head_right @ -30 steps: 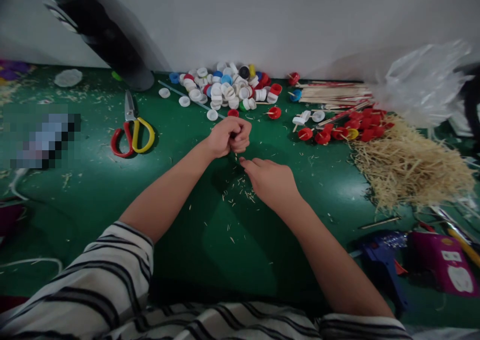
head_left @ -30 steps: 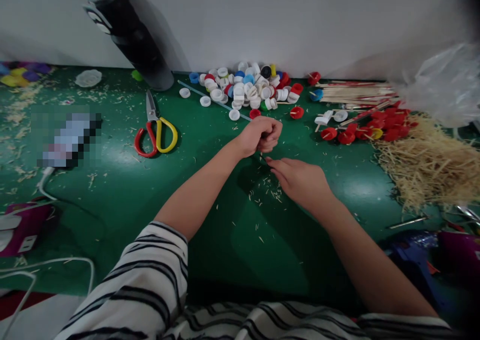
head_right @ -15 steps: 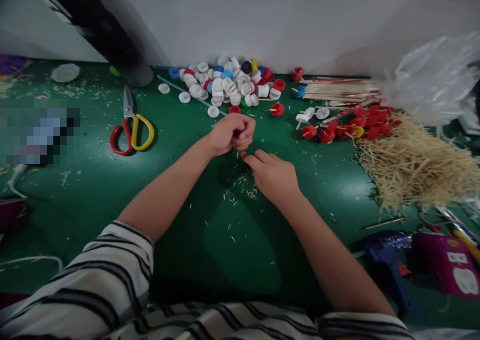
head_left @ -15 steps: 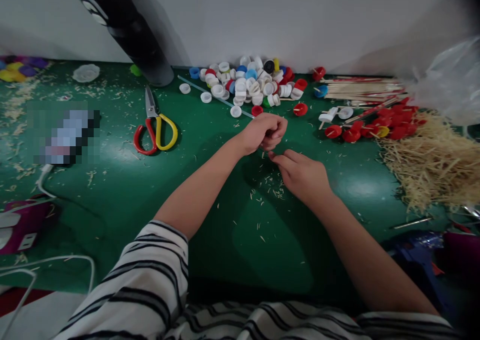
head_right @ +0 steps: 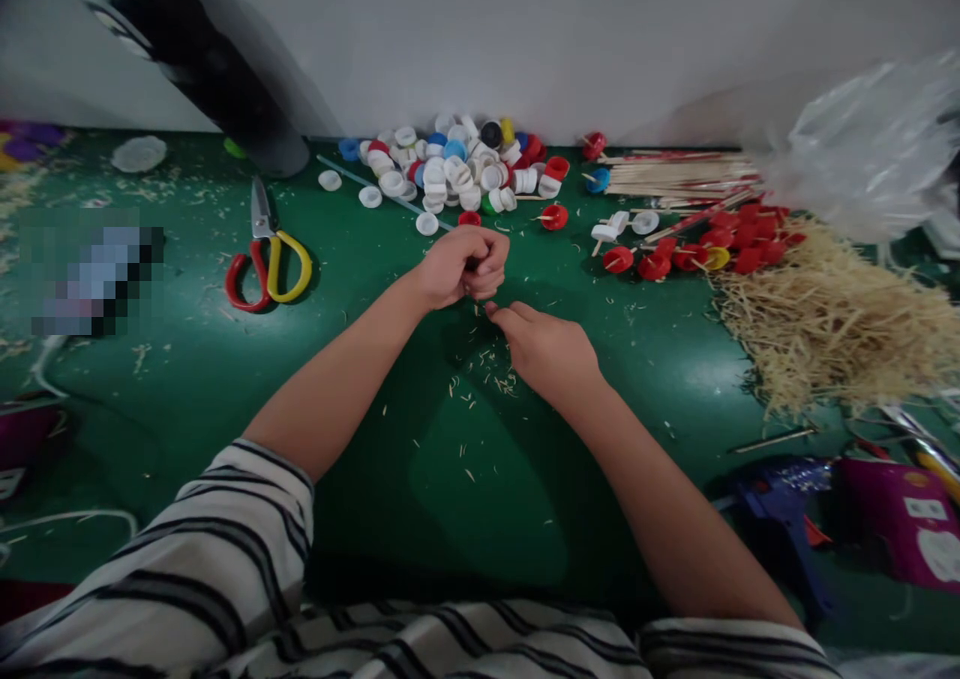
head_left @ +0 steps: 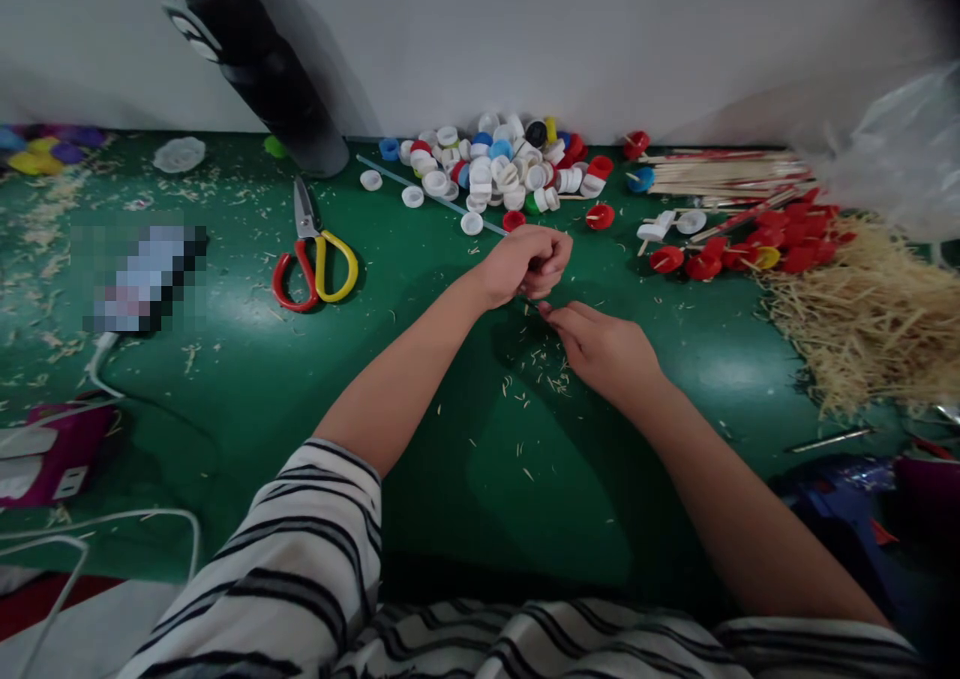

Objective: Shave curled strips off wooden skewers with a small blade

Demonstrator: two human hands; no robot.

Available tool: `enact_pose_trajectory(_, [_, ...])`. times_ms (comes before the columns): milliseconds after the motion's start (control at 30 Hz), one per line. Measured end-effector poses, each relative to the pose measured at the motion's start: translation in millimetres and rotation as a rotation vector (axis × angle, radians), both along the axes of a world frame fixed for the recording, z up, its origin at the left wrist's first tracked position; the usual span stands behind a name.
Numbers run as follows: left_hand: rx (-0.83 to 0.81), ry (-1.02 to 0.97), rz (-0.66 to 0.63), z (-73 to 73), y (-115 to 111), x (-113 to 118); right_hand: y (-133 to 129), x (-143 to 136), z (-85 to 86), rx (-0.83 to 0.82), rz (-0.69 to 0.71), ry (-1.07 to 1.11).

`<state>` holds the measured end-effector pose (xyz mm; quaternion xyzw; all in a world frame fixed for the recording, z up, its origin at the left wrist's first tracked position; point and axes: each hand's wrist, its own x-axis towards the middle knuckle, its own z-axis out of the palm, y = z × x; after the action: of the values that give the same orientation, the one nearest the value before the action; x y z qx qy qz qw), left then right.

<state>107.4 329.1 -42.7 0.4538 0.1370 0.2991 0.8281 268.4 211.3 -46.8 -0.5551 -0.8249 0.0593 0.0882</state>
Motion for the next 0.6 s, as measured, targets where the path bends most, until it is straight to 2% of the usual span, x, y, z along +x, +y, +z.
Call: enact_pose_trajectory(600, [-0.022,0.035,0.011,2.2,0.1,-2.5,-6.4,1.8,1.6,-0.06,0.015,-0.066])
